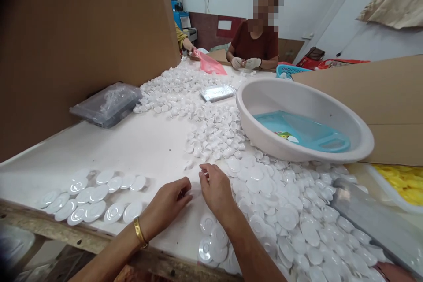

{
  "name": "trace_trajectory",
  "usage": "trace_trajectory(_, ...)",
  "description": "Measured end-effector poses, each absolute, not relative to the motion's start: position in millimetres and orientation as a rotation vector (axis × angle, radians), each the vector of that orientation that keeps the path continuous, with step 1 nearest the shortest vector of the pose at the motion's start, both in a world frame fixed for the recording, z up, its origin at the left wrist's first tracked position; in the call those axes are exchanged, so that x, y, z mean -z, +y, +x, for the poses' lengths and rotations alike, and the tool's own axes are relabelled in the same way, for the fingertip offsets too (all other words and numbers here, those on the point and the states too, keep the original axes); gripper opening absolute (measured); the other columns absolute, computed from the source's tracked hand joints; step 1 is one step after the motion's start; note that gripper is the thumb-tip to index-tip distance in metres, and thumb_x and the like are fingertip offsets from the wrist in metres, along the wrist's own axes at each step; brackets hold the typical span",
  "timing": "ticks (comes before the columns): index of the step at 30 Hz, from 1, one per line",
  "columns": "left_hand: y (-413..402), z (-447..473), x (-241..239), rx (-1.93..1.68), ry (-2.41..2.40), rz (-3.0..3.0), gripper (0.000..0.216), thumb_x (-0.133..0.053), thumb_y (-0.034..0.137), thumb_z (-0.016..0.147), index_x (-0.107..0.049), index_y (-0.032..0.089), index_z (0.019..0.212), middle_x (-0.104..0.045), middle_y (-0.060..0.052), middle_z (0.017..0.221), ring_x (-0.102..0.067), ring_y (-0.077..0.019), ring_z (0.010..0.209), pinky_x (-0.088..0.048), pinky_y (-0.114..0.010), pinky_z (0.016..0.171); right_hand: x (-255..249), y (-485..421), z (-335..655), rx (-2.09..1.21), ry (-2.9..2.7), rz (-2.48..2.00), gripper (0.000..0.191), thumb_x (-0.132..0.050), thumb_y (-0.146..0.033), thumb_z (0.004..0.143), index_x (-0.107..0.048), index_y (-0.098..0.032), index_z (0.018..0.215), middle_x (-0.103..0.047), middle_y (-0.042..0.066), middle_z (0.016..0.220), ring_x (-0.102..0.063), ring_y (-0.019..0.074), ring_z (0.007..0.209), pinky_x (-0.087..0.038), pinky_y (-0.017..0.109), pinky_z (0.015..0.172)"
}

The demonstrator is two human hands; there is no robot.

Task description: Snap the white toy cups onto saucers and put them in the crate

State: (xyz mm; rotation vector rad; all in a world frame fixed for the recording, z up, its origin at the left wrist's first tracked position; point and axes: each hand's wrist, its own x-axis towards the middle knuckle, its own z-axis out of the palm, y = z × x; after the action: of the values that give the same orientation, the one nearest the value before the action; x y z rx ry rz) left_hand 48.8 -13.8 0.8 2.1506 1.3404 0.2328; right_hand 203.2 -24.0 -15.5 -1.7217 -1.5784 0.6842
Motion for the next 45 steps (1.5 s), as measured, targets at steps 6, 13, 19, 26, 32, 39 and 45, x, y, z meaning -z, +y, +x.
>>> trace_trajectory(6, -4.6, 54.5, -3.2, -0.473, 1.382, 2.325, 0.013, -0.039, 0.018, 0.084, -0.049, 0.019, 0.076, -0.052, 0.0, 0.077, -0.047, -0.012, 0.064, -0.036, -0.025, 0.058, 9.2, -26.7, 190.4, -1.361, -1.224, -1.534, 0.036, -0.037, -0.048, 0.086, -0.056, -0.018, 0.079, -0.059, 0.0, 0.063, -0.056, 0.0127, 0.054, -0.043, 0.025, 0.051)
trace_trajectory(13, 17.9, 56.6, 2.4, -0.658, 1.372, 2.265, 0.026, -0.044, 0.028, 0.086, -0.054, 0.022, 0.109, -0.056, -0.004, 0.096, -0.054, -0.0147, 0.082, -0.044, -0.029, 0.074, 10.3, -21.5, 199.1, -1.17, -0.991, -1.543, 0.024, -0.045, -0.03, 0.08, -0.055, -0.019, 0.1, -0.062, 0.002, 0.081, -0.062, 0.0137, 0.071, -0.047, 0.027, 0.065)
trace_trajectory(19, 29.0, 57.0, 13.8, -0.312, 1.494, 2.315, 0.027, -0.049, 0.015, 0.077, -0.061, 0.019, 0.1, -0.054, -0.006, 0.09, -0.054, -0.0177, 0.083, -0.043, -0.029, 0.07, 10.6, -19.5, 200.0, -1.178, -0.97, -1.538, 0.025, -0.051, -0.029, 0.076, -0.053, -0.017, 0.098, -0.061, 0.002, 0.082, -0.063, 0.0134, 0.067, -0.049, 0.027, 0.063)
trace_trajectory(26, 8.3, 44.6, 7.5, -0.308, 1.425, 2.055, 0.033, -0.048, 0.02, 0.078, -0.059, 0.02, 0.109, -0.058, -0.003, 0.083, -0.055, -0.0146, 0.073, -0.044, -0.027, 0.068, 13.0, -20.9, 191.7, -1.301, -0.924, -1.525, 0.028, -0.054, -0.027, 0.074, -0.054, -0.017, 0.1, -0.056, -0.001, 0.078, -0.062, 0.0104, 0.061, -0.053, 0.028, 0.065)
trace_trajectory(32, 9.4, 40.9, 7.7, -0.521, 1.431, 1.805, 0.03, -0.039, 0.027, 0.084, -0.064, 0.02, 0.098, -0.063, -0.002, 0.075, -0.056, -0.014, 0.07, -0.044, -0.027, 0.067, 16.7, -19.9, 184.8, -1.335, -0.913, -1.529, 0.023, -0.055, -0.026, 0.074, -0.054, -0.016, 0.095, -0.057, 0.0, 0.081, -0.062, 0.0099, 0.058, -0.054, 0.029, 0.062)
trace_trajectory(39, 6.6, 46.7, 12.4, -0.507, 1.411, 1.662, 0.024, -0.045, 0.034, 0.08, -0.063, 0.019, 0.078, -0.058, 0.002, 0.06, -0.051, -0.0118, 0.056, -0.041, -0.025, 0.057, 22.5, -19.4, 179.9, -1.39, -0.91, -1.545, 0.02, -0.055, -0.022, 0.075, -0.055, -0.015, 0.093, -0.057, 0.001, 0.082, -0.063, 0.0102, 0.057, -0.056, 0.03, 0.062)
trace_trajectory(45, 9.9, 48.5, 12.1, -0.484, 1.411, 1.559, 0.017, -0.048, 0.032, 0.075, -0.059, 0.018, 0.076, -0.055, 0.003, 0.055, -0.049, -0.0106, 0.05, -0.038, -0.023, 0.051, 20.6, -18.5, 180.0, -1.417, -0.899, -1.558, 0.016, -0.055, -0.019, 0.075, -0.057, -0.015, 0.09, -0.06, 0.001, 0.08, -0.063, 0.0108, 0.059, -0.057, 0.029, 0.063)
